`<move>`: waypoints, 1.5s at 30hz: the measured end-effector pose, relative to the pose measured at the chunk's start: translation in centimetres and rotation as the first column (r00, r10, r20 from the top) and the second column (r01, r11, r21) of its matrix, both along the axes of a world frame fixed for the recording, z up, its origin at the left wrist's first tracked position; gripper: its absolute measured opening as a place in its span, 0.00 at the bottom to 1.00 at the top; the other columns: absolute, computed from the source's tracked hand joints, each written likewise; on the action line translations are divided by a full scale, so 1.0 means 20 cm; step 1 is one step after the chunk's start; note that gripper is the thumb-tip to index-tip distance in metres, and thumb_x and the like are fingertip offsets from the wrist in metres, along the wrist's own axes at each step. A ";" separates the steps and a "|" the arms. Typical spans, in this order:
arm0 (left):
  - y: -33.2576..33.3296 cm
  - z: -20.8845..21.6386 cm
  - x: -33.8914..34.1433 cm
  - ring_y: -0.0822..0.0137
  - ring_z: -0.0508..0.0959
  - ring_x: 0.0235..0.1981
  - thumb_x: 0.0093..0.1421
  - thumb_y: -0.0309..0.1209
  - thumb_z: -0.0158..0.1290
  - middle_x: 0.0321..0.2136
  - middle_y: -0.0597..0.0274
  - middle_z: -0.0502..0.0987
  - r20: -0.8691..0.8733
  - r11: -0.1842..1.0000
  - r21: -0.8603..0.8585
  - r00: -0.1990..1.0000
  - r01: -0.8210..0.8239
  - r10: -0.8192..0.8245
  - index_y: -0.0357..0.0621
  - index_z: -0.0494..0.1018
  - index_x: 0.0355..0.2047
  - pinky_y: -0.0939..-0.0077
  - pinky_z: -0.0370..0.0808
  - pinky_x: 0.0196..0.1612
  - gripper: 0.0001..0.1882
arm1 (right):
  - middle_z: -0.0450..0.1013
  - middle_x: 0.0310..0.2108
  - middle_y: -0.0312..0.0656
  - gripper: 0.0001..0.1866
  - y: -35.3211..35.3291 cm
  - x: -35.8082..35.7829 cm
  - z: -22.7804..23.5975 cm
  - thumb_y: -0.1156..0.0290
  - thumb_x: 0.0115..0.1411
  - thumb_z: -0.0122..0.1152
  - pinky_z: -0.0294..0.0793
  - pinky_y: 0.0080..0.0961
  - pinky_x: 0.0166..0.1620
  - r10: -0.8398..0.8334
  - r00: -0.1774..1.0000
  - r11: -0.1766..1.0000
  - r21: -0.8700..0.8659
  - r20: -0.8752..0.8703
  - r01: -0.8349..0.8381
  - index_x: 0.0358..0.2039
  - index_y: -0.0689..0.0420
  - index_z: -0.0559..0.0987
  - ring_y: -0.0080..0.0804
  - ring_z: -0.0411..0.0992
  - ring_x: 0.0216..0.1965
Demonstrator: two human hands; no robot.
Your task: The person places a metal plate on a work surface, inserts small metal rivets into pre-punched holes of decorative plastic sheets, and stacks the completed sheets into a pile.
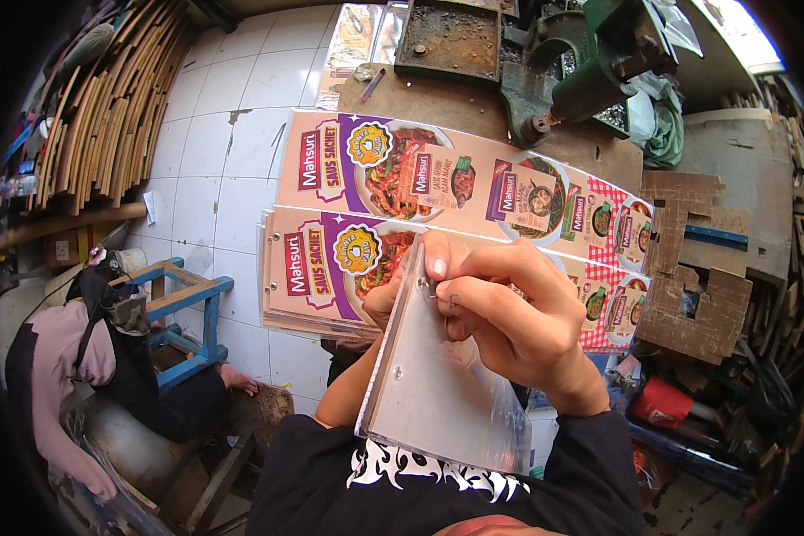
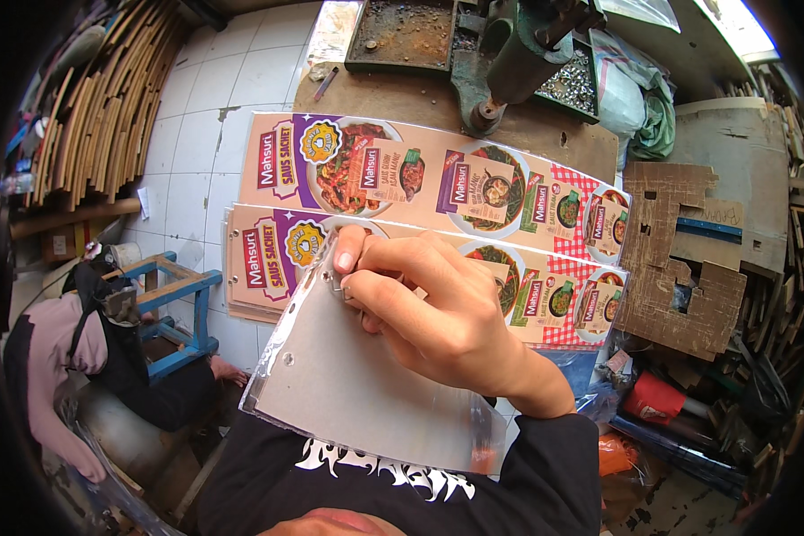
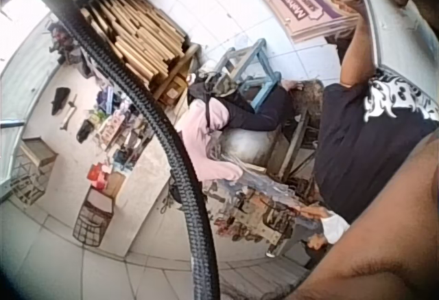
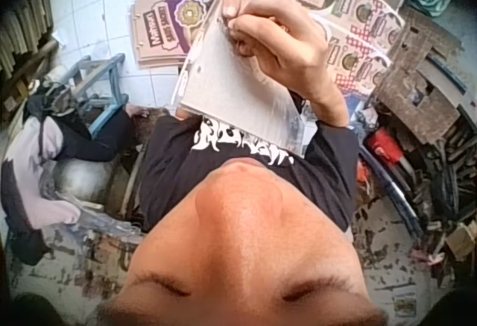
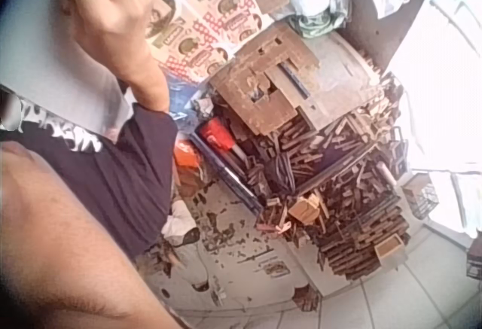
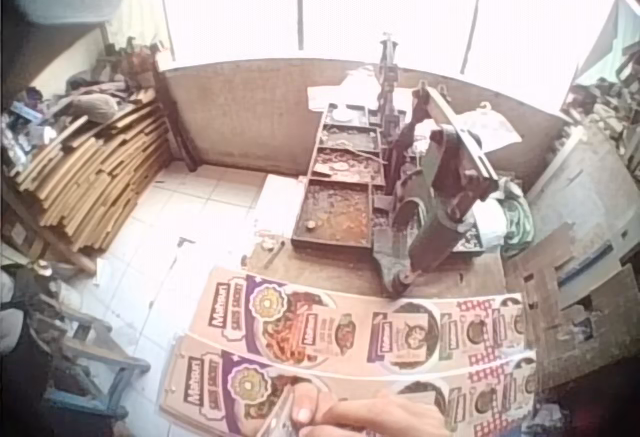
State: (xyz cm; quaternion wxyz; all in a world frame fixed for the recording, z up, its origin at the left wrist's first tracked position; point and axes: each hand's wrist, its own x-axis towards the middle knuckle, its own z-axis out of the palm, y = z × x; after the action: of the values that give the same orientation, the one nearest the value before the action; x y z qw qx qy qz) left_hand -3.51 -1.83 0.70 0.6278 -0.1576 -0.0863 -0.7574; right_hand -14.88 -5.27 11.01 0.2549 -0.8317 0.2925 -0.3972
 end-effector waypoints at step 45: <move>-0.03 0.01 0.06 0.71 0.66 0.31 0.63 0.36 0.51 0.28 0.68 0.67 0.398 0.814 0.453 0.899 -0.364 0.181 0.45 0.69 0.39 0.74 0.68 0.35 0.09 | 0.74 0.26 0.43 0.09 -0.41 -0.03 0.08 0.75 0.51 0.69 0.73 0.25 0.26 -0.113 0.993 0.986 -0.115 0.036 0.117 0.31 0.62 0.78 0.33 0.74 0.23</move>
State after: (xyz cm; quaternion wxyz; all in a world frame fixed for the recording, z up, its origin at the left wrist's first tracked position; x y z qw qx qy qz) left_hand -2.24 -2.41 0.86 0.7258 0.1627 -0.0076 -0.6684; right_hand -15.40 -13.38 12.52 0.1866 -0.8211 0.3125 -0.4398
